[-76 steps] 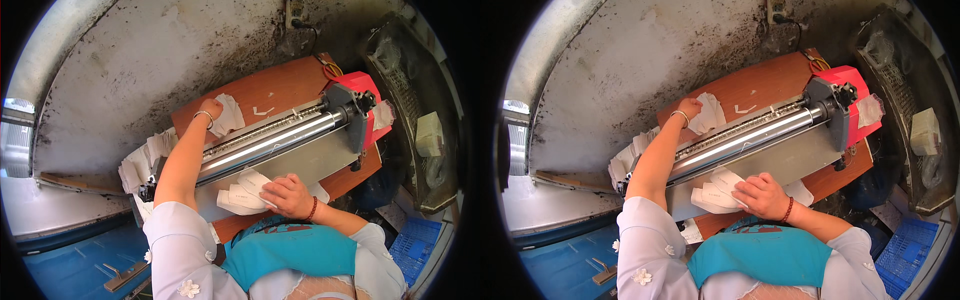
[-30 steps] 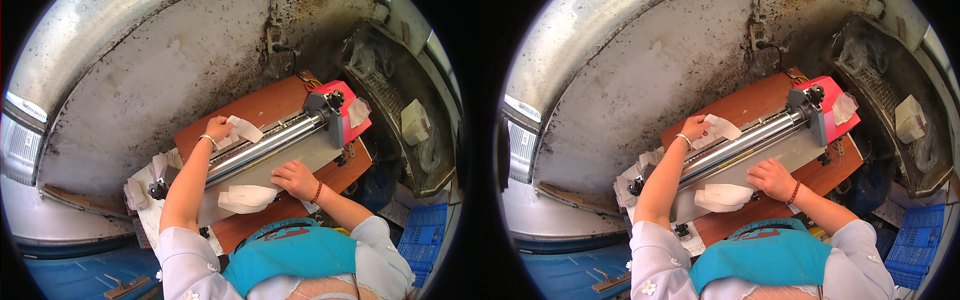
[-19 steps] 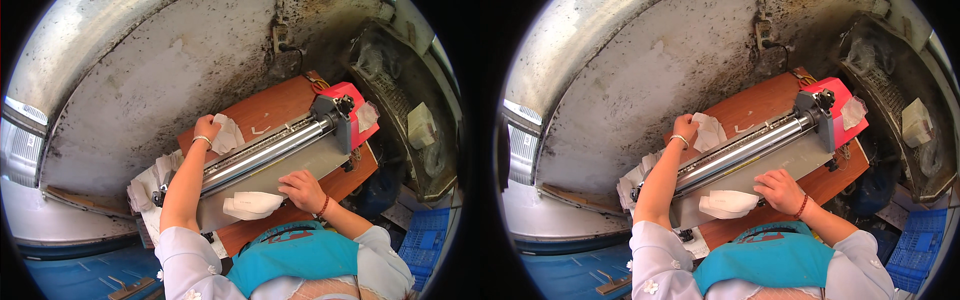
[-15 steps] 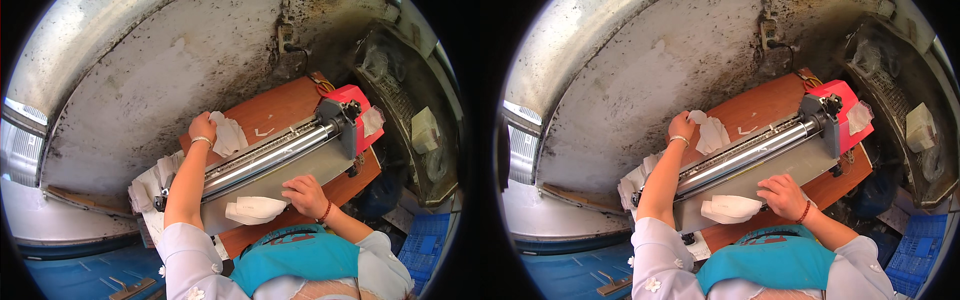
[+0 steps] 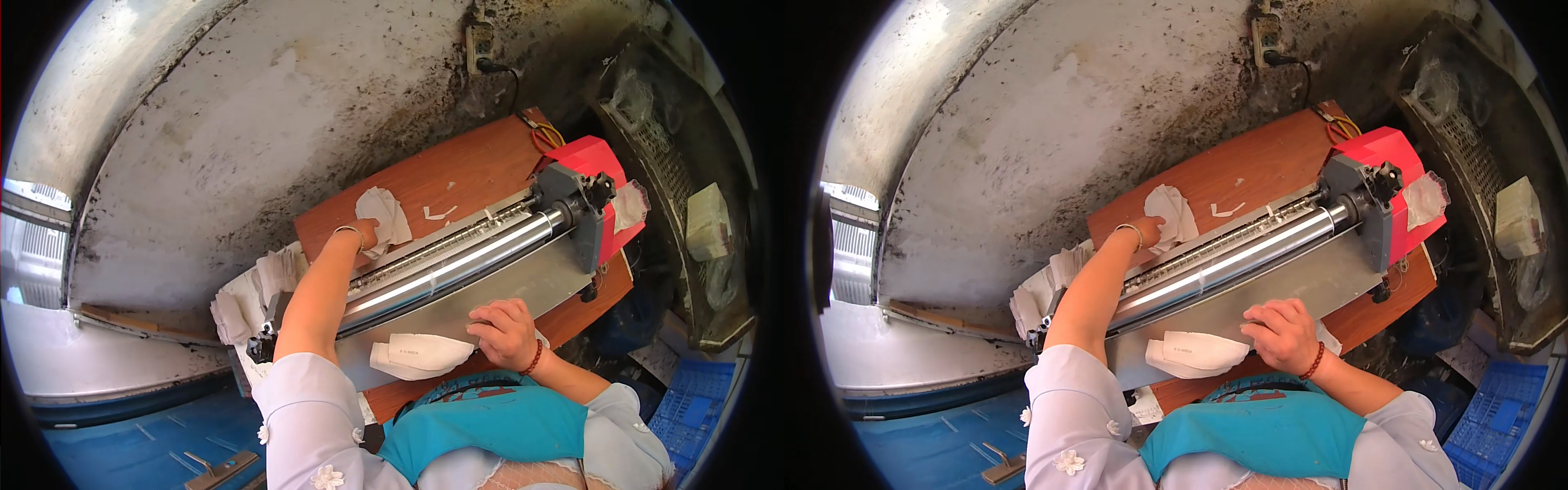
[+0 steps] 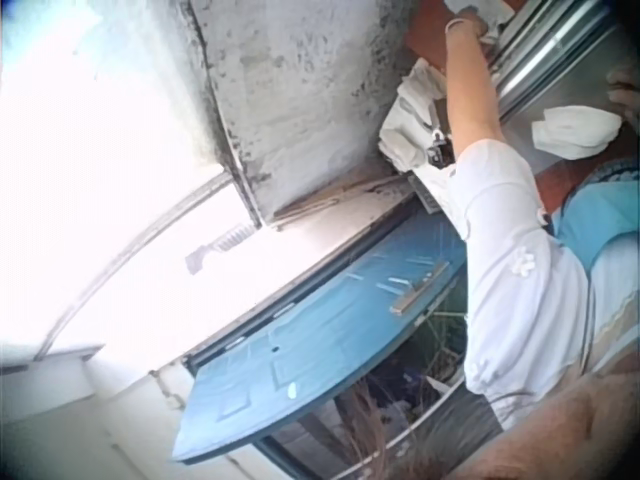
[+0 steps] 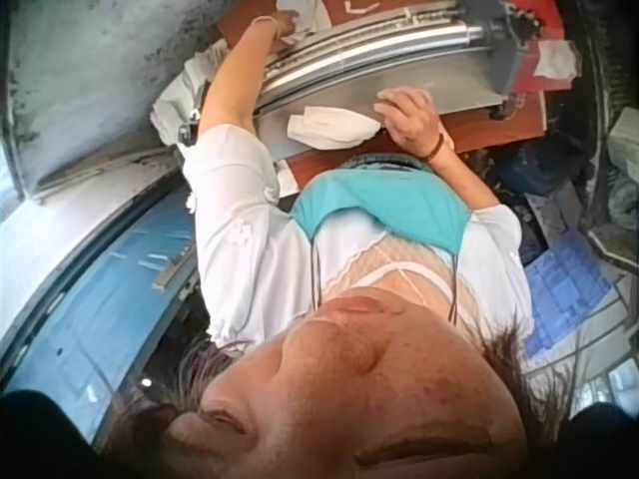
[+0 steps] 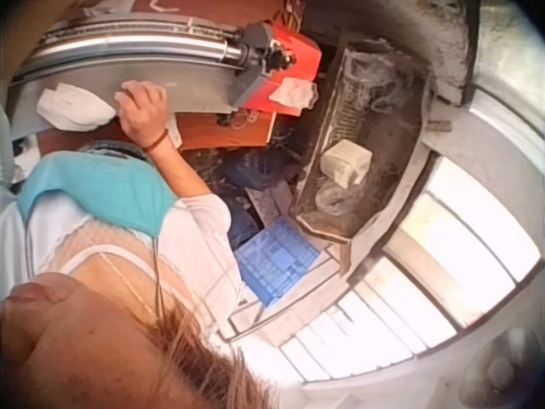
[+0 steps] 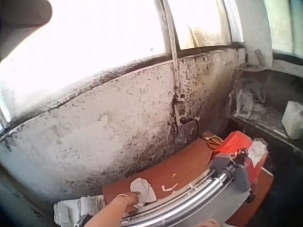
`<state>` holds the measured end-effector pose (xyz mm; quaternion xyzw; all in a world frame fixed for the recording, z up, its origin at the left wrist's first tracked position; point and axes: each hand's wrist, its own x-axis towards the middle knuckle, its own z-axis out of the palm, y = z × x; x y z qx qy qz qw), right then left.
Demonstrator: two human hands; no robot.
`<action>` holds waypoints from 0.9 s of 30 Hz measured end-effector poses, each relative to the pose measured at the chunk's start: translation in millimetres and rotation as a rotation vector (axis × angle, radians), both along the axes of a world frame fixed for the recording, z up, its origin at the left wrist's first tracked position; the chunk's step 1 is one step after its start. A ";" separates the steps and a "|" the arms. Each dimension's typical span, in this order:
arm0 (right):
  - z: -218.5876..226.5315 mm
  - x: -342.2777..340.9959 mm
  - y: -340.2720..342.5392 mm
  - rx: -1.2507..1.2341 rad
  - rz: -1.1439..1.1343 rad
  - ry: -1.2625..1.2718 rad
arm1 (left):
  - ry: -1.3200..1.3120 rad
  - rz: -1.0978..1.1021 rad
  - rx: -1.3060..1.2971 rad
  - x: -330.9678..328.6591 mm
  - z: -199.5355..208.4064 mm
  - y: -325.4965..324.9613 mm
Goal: The person applies adhesive to shoe upper components using a roller machine.
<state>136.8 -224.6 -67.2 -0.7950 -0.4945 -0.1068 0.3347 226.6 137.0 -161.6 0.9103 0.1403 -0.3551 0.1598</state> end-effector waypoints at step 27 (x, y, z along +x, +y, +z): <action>5.8 -13.2 13.6 -0.062 0.263 -0.231 | -0.511 0.056 -0.421 -51.9 92.2 -58.4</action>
